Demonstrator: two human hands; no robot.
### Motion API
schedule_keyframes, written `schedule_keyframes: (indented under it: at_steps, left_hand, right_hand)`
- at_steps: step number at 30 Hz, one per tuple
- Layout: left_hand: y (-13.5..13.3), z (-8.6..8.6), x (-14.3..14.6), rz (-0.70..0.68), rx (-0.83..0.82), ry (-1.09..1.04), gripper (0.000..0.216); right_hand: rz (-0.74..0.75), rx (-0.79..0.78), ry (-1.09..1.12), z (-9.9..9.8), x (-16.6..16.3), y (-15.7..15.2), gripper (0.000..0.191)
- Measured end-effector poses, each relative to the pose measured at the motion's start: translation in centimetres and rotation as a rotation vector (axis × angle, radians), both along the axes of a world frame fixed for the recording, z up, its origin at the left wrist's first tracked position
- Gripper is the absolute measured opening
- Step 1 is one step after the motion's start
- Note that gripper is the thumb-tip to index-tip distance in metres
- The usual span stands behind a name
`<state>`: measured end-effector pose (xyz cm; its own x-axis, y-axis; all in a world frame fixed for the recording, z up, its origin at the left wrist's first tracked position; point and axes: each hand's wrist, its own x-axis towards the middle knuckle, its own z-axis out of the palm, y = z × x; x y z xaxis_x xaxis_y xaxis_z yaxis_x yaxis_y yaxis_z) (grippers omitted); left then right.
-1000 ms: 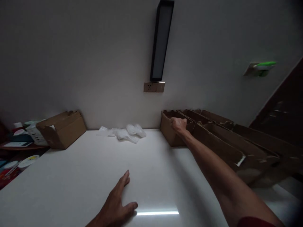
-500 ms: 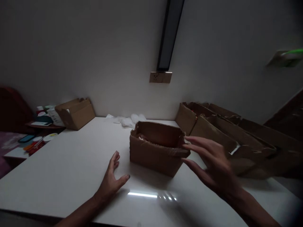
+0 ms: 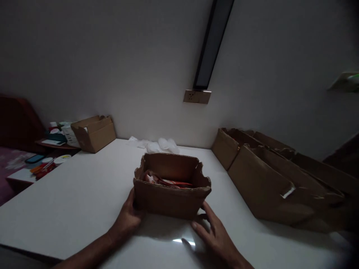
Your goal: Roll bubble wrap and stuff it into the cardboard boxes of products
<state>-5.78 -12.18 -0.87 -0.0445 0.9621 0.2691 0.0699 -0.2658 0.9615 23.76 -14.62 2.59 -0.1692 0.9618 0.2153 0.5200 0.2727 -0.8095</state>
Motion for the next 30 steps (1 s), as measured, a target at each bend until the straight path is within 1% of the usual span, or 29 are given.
schedule_keyframes:
  at_steps: [3,7,9,11,13,15,18,21,24,26,28,30]
  left_hand:
    - [2.8,0.0,-2.6,0.141,-0.017,-0.007,0.075]
    - [6.5,0.6,-5.8,0.342,-0.020,0.004,0.073]
    - [7.9,0.7,-6.7,0.395,0.000,0.012,0.071]
    - [8.8,0.4,-7.2,0.426,-0.014,0.016,0.072]
    - [9.3,-0.2,-7.4,0.441,-0.047,0.016,0.072]
    - [9.6,-0.8,-7.5,0.434,-0.065,0.026,0.071]
    - [10.0,-1.5,-7.4,0.424,-0.079,0.024,0.071]
    - [10.2,-1.6,-7.4,0.390,-0.110,0.011,0.072]
    - [10.2,-1.5,-7.5,0.358,-0.134,0.032,0.074]
    - [10.2,-1.3,-7.6,0.352,-0.135,0.034,0.075]
    - [10.2,-1.2,-7.6,0.349,-0.129,0.027,0.075]
    - [10.2,-1.1,-7.7,0.350,-0.129,0.027,0.073]
  right_hand:
    - [0.134,0.025,0.024,-0.4,-2.4,2.5,0.077]
    - [0.268,0.064,0.119,-0.6,-6.3,8.1,0.084]
    - [0.305,0.064,0.099,-0.7,-7.2,11.4,0.083]
    - [0.302,0.061,0.003,-0.6,-6.7,15.0,0.074]
    - [0.218,0.069,-0.096,-0.5,-5.3,18.9,0.056]
    - [0.068,0.094,-0.143,-0.3,-3.8,22.9,0.043]
    - [-0.146,0.151,-0.219,0.0,-2.8,28.7,0.038]
    - [-0.271,0.206,-0.279,0.2,-3.7,33.1,0.035]
    - [-0.356,0.250,-0.315,1.0,-4.4,35.4,0.032]
    - [-0.420,0.289,-0.329,2.3,-3.8,35.5,0.030]
    - [-0.474,0.358,-0.347,4.1,-2.3,34.2,0.025]
    - [-0.476,0.455,-0.385,6.1,-0.3,31.7,0.027]
